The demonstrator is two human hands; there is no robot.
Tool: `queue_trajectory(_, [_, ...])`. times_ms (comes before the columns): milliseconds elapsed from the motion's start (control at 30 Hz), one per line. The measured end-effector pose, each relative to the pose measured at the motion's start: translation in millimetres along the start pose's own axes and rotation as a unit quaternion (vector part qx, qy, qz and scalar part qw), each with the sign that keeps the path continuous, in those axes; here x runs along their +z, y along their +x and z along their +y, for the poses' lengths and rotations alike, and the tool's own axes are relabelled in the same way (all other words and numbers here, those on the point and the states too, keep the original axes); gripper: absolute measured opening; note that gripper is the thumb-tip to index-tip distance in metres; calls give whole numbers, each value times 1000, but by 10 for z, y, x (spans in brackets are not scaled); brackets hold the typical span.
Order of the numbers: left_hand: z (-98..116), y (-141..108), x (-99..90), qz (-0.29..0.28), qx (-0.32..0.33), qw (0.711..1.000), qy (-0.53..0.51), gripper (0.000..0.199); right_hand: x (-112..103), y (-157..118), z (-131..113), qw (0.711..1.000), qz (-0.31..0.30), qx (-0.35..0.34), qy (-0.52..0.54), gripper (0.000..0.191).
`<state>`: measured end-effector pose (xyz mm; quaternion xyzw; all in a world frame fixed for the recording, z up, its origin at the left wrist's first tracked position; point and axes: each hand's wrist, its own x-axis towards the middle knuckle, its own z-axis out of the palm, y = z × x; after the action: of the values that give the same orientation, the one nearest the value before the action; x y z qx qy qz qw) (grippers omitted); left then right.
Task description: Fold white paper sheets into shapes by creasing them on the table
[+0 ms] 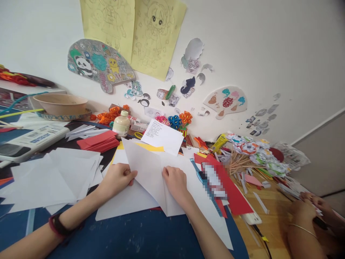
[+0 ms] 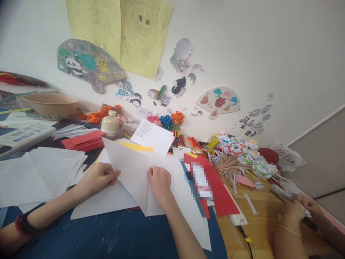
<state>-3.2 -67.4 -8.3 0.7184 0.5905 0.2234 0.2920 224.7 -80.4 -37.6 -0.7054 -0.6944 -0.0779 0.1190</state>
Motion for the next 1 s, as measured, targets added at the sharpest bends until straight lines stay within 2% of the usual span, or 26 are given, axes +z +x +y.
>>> queue_trajectory(367, [-11,-35,15,3,1,1000,13,39,-62,27,-36,999,-29,9,-32,36])
queue_trajectory(533, [-4,-34,36,21,-7,1000,16,39,-60,10,-30,999,-31,13,-27,35])
queue_trajectory(767, [54,-29,13,-26,20,999,28,40,-59,-90,-7,1000,0,-17,3,24])
queue_trajectory(1000, [34,-53,29,-23,31,999,32,40,-43,-73,20,1000,-3,-23,0,25])
